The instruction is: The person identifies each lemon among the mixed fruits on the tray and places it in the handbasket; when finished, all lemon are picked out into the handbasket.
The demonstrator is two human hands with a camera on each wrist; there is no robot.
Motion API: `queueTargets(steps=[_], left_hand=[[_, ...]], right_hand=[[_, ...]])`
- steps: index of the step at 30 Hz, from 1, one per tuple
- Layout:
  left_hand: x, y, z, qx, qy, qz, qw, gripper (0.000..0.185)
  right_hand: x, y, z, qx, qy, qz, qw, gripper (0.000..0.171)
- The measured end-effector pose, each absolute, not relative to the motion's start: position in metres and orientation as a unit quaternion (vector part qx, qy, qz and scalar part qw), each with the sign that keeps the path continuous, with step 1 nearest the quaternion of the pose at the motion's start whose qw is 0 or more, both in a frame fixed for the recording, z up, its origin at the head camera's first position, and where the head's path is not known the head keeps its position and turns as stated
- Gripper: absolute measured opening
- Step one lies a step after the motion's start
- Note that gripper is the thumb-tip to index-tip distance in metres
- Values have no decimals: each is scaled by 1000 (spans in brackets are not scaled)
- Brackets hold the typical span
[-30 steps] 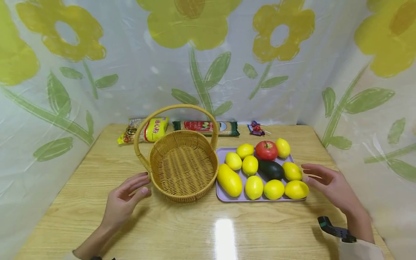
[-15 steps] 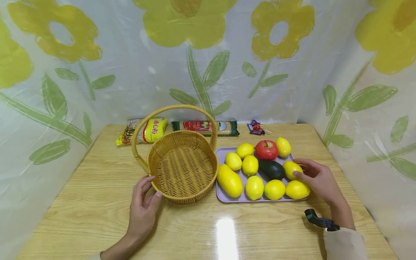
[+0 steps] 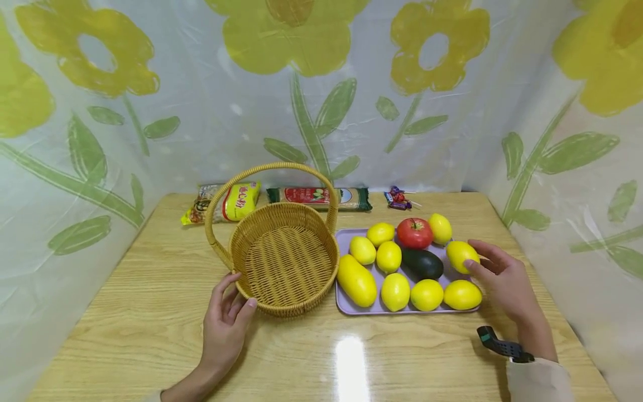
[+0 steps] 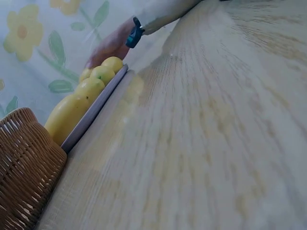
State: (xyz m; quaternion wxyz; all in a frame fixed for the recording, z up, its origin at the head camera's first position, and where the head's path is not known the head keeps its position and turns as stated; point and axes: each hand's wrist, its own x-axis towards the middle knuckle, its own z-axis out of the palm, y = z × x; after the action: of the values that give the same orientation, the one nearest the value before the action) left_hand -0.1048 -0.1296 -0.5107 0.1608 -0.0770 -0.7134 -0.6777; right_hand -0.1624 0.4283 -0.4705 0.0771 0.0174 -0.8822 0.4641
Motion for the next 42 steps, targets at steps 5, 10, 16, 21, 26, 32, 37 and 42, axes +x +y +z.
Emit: queueTargets(steps=[5,10,16,21,26,32,37,42], left_hand=[[-104,-129,-510,-78,-712,-678,166,61],[-105,-128,-510,-85,-707,-680,173,61],[-106,-128,-510,-89,-704,-682,176,60],[-107,-127,-512,-93,-703,-682,180,62],[-107,-128,-511,-93,-702,-683,179,62],[-106,-130,-511,-92,-701,-684,182,63],[-107,-132,-509,-89,-701,-685,180,62],[-107,-131,-510,-86,-695,-690,181,63]], right_hand=[[-158,402,-451,81,-848,510,123,52],[-165,348,-423,218,-806,548,43,54],[-184,277,-407,324,-780,531,-71,53],[-193,226,-407,366,-787,489,-92,50],[-191,185,-404,406,-799,435,-89,49],[-184,160,-400,428,-795,417,-108,50],[-194,186,-395,415,-773,469,-104,43],[-210,248,-382,363,-778,509,-62,44]])
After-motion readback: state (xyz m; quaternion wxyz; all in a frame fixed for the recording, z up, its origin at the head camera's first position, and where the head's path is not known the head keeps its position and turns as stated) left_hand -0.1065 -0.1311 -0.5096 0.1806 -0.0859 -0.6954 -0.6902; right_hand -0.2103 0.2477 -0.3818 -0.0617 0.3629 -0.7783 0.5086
